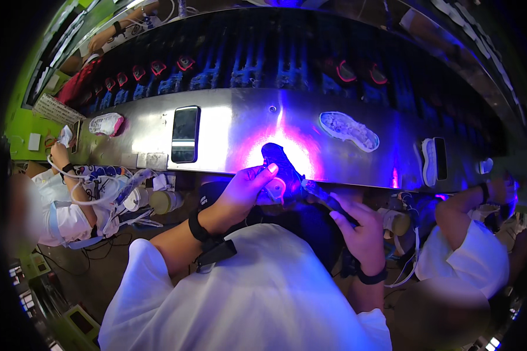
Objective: The person is manufacturing shoes in a factory, specifically focusing on finishing or assembly tasks using hand tools and conveyor belts.
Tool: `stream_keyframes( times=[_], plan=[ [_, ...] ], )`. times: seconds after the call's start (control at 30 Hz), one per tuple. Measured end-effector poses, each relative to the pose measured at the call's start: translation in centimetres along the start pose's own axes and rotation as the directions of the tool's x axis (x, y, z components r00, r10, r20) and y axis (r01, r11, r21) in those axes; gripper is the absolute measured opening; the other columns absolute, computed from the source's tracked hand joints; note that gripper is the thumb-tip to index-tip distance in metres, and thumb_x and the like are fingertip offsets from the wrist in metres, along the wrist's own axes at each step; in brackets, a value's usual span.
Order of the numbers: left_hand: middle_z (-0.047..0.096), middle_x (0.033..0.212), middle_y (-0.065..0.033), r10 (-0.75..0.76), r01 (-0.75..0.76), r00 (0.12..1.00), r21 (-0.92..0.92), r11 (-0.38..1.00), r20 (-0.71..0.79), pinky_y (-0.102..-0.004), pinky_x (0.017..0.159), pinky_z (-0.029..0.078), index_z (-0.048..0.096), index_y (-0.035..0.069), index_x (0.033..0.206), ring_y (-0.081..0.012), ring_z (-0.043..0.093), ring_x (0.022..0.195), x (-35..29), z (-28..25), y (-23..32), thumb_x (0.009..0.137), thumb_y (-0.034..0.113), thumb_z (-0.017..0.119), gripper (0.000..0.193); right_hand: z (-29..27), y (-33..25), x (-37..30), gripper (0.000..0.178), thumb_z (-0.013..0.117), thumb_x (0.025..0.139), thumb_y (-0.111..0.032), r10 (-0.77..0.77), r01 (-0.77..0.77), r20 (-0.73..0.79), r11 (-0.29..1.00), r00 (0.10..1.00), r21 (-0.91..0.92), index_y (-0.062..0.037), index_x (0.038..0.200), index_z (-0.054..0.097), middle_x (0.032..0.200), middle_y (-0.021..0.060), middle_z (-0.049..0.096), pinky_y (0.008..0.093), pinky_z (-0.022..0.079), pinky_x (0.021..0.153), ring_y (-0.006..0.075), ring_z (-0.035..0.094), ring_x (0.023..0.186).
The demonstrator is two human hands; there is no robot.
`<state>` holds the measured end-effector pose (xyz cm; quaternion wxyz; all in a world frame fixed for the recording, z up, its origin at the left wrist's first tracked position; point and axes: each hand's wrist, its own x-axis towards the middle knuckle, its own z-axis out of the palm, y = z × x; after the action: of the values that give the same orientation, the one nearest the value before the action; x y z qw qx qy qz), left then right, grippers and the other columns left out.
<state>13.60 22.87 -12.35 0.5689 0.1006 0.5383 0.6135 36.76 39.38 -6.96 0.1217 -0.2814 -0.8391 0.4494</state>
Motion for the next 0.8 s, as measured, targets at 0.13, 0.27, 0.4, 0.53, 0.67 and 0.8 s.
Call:
stream_keyframes(
  times=[0.13,0.27,0.4,0.53,0.67,0.8],
  plan=[
    [0.071,0.107,-0.0095,-0.173,0.183,0.983,-0.237,0.954,0.063,-0.0314,0.084,0.060,0.065,-0.001,0.120,-0.0155,0.070,0.094,-1.3,0.1,0.9,0.102,0.050,0.061,0.054,-1.4,-3.4,2.0,0.039,0.077,0.088,-0.009,-0.012,0.025,0.093,0.990,0.996,-0.141,-0.0093,0.127,0.072,0.084,0.0150,0.068,0.0336,0.050,0.068,0.0270,0.065,0.073],
    [0.066,0.123,-0.0092,-0.231,0.233,0.971,-0.397,0.888,0.055,-0.0368,0.093,0.061,0.058,0.003,0.135,-0.0196,0.070,0.100,-2.2,0.8,2.1,0.104,0.052,0.056,0.057,-1.6,-4.2,3.4,0.041,0.076,0.088,-0.007,-0.097,0.122,0.126,0.971,0.987,-0.204,-0.0046,0.128,0.071,0.087,0.0141,0.069,0.0321,0.051,0.074,0.0233,0.066,0.076],
    [0.066,0.122,-0.0095,-0.279,0.328,0.945,-0.511,0.794,0.173,-0.0382,0.096,0.060,0.054,0.006,0.139,-0.0210,0.069,0.102,-1.6,-0.7,0.9,0.105,0.053,0.054,0.058,-1.1,-4.0,4.5,0.041,0.076,0.087,-0.008,-0.114,0.143,0.148,0.968,0.982,-0.206,-0.0048,0.127,0.071,0.089,0.0148,0.070,0.0326,0.051,0.073,0.0243,0.067,0.077],
    [0.067,0.121,-0.0088,-0.347,0.392,0.918,-0.582,0.712,0.194,-0.0361,0.093,0.062,0.055,0.008,0.139,-0.0211,0.070,0.102,-1.5,-1.6,0.0,0.106,0.051,0.052,0.054,-0.4,-3.8,5.2,0.041,0.076,0.087,-0.008,-0.089,0.132,0.158,0.949,0.983,-0.286,-0.0048,0.127,0.072,0.090,0.0148,0.070,0.0324,0.051,0.072,0.0226,0.066,0.076],
    [0.067,0.119,-0.0077,-0.204,0.489,0.871,-0.748,0.450,0.446,-0.0352,0.088,0.065,0.054,0.006,0.138,-0.0240,0.070,0.102,-1.1,-2.3,-0.6,0.110,0.043,0.048,0.047,1.0,-2.4,5.3,0.039,0.077,0.086,-0.005,-0.124,0.139,0.096,0.975,0.988,-0.171,-0.0019,0.124,0.072,0.087,0.0116,0.068,0.0312,0.049,0.069,0.0190,0.061,0.073],
    [0.068,0.116,-0.0182,-0.234,0.531,0.847,-0.786,0.318,0.478,-0.0342,0.081,0.067,0.058,0.007,0.134,-0.0283,0.073,0.099,-1.6,-2.0,-0.1,0.110,0.040,0.048,0.042,2.0,-1.6,5.1,0.036,0.078,0.085,-0.004,-0.159,0.162,0.041,0.982,0.986,-0.096,0.0012,0.121,0.073,0.087,0.0101,0.067,0.0300,0.049,0.071,0.0178,0.062,0.076]
  ],
)
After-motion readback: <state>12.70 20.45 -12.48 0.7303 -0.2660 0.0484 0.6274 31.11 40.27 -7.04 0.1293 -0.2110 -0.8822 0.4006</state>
